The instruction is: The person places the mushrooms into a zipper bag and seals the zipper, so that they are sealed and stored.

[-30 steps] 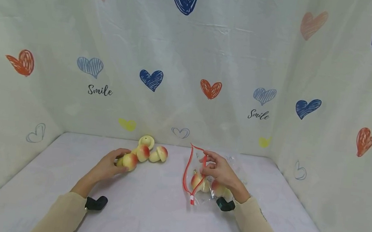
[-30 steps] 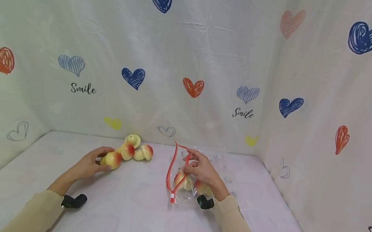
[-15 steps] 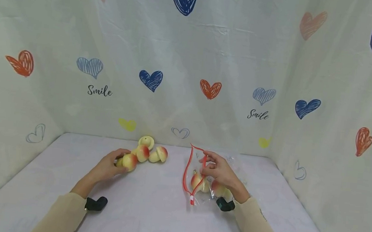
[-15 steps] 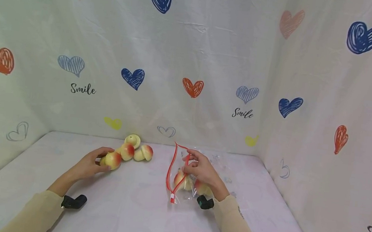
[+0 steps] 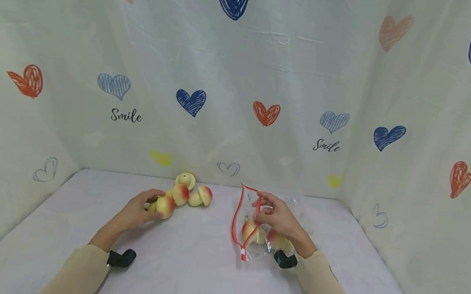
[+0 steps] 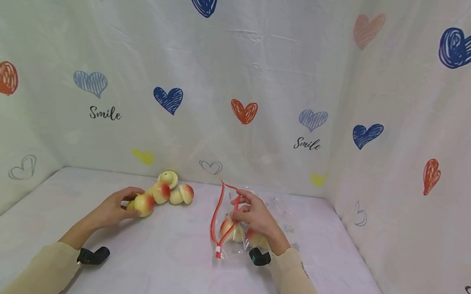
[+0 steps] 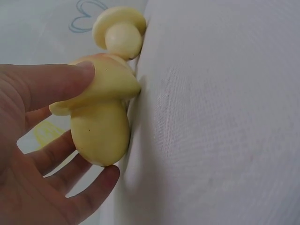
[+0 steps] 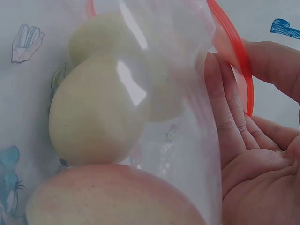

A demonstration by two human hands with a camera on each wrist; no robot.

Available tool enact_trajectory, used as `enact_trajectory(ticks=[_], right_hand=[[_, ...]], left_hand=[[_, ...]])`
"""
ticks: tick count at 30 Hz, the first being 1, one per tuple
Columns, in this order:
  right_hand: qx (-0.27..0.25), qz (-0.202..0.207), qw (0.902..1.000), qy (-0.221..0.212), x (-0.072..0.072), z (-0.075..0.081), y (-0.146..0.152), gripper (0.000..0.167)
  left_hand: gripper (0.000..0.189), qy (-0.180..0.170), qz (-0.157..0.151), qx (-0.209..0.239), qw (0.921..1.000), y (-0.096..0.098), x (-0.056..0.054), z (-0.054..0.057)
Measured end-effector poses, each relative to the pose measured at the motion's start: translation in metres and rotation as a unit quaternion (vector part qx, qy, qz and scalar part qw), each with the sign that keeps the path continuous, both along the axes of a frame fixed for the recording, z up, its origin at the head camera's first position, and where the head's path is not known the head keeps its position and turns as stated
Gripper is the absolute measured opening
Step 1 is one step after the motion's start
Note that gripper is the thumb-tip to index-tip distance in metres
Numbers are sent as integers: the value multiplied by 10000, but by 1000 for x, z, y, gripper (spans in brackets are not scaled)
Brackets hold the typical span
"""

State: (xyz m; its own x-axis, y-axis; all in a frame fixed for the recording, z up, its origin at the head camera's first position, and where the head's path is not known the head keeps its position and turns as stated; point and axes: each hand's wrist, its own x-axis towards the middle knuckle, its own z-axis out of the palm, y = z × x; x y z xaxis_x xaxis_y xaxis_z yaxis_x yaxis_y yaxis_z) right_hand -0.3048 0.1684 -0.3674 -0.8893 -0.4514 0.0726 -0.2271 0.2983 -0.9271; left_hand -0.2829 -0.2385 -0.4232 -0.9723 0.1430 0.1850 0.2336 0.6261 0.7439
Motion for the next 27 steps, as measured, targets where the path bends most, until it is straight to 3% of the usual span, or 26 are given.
enact_trajectory(ticks=[7,16,27], right_hand=[[29,-42,10000,2,1,1,0,67],[16,-134,9999,-28,-19,-22,5,70],[-263,154,9995,28,-19,-25,7,72]], left_hand=[[59,-120,-33,-1,9999,1,1,0],[59,-202,22,0,9998,2,1,1],[59,-294,52,40,9995,4,5,2]])
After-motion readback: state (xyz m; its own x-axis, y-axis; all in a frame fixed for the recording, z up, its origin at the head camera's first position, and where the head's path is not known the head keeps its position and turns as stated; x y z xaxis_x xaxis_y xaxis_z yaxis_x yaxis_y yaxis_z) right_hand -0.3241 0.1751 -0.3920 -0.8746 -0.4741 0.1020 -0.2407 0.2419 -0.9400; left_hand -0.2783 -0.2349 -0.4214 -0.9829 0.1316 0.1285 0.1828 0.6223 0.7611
